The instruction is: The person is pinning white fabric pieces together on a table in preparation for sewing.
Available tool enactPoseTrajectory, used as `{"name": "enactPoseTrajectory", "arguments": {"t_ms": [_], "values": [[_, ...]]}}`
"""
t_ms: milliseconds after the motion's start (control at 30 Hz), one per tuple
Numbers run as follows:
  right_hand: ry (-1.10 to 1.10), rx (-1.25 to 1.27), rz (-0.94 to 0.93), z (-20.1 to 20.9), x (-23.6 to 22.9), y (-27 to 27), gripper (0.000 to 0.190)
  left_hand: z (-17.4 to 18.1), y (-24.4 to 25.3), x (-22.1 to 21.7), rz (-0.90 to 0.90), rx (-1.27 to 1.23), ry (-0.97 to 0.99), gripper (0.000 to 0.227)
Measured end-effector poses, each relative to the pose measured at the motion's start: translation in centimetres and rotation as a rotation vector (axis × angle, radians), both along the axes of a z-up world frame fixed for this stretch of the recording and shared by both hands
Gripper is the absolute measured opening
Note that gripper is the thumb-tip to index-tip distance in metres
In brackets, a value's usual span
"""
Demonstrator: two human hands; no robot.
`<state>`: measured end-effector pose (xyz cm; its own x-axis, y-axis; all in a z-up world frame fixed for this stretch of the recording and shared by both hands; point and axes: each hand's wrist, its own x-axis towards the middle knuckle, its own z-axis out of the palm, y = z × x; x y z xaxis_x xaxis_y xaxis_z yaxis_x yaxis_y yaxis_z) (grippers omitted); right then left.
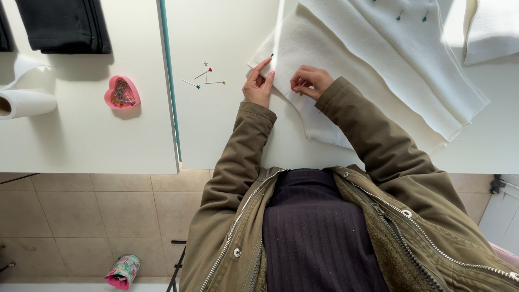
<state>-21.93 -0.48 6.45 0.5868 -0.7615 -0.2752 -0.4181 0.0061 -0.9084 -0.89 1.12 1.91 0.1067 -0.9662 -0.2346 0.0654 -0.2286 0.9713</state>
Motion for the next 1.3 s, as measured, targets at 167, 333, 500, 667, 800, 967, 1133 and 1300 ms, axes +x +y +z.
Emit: {"name": "enactPoseTrajectory", "arguments": {"t_ms": [167,333,500,667,800,967,1133,1300], "values": [[-0.005,-0.251,-0.130,-0.9,-0.3,-2.8,0.012,-0.1,1.1,-0.8,-0.072,0.035,-0.031,0.023],[0.099,-0.226,-0.144,-3.9,-0.7,-3.6,0.008,0.2,1.3,-0.9,-0.062,0.057,-0.193,0.032],[0.143,-0.332,-0.168,-3.3,-0.2,-3.2,0.011,1.9,1.3,-1.2,-0.072,0.059,-0.237,0.037],[0.227,-0.485,-0.169,-2.5,1.2,-2.0,0.014,2.2,1.5,-1.4,-0.037,-0.014,-0.207,0.038],[0.276,-0.501,-0.134,-2.8,1.9,-1.4,0.015,2.3,1.7,-1.4,-0.048,-0.031,-0.238,0.036],[0.231,-0.511,-0.131,-3.2,1.4,-2.1,0.014,2.6,1.4,-1.0,-0.045,-0.041,-0.233,0.036],[0.054,-0.345,-0.144,-4.9,-0.7,-2.8,0.015,2.1,1.7,-0.4,-0.055,-0.065,-0.262,0.039],[0.114,-0.366,-0.129,-5.0,-0.8,-3.3,0.018,-0.2,1.7,0.0,-0.086,0.015,-0.076,0.039]]}}
